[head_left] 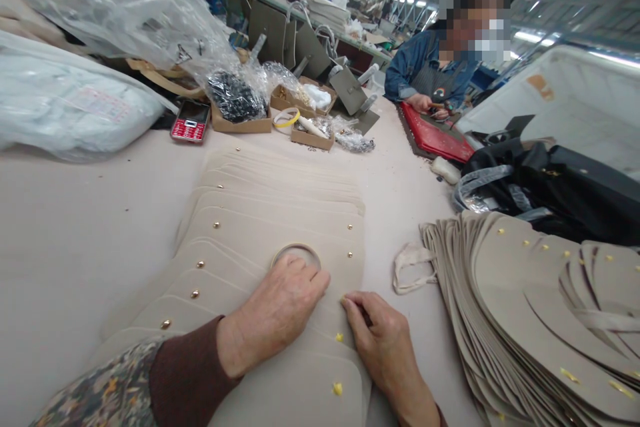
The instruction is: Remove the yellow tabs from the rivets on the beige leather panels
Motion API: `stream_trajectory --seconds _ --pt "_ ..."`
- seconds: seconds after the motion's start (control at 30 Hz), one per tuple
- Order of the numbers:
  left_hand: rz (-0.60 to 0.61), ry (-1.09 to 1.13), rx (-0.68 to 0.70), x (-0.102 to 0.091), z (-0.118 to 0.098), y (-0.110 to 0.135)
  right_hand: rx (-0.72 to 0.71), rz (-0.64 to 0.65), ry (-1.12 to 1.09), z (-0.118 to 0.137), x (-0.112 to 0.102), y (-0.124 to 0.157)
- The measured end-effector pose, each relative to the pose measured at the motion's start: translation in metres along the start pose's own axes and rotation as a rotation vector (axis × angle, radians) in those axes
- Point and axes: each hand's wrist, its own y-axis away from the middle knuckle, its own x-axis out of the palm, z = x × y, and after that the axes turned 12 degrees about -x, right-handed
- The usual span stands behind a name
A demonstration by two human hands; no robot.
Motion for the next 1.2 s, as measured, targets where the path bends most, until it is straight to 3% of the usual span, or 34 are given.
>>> stream_trajectory --seconds 0.23,0.4,0.5,0.63,0.8,0.93,1.1,1.2 --pt "-0.037 0.096 0.060 -0.006 0.001 0.000 0.209 0.130 0.012 0.011 -0.005 -0.022" --pt "-0.111 0.260 0.117 -0.006 0.005 0.001 0.223 0.284 -0.200 0.010 -0.017 -0.019" --pt "-0.170 0.327 0.163 -0.005 0.004 0.003 0.145 0.126 -0.289 0.010 -0.023 -0.016" --pt "-0.144 0.303 0.143 -0.004 -0.001 0.004 -0.114 -0.167 -0.318 0.018 -0.026 -0.018" --pt "-0.111 0.296 0.157 -0.002 -0.007 0.005 -0.356 -0.173 -0.214 0.023 -0.020 -0.023" --pt "-0.079 0.295 0.151 -0.001 -0.010 0.007 -0.381 -0.216 -0.123 0.022 -0.013 -0.021" --pt "0.009 0.306 0.036 -0.006 -0.010 0.005 -0.376 -0.300 -0.030 0.024 -0.008 -0.019" --pt "-0.049 0.287 0.072 -0.010 -0.011 0.001 -0.242 -0.312 -0.108 0.028 -0.007 -0.019"
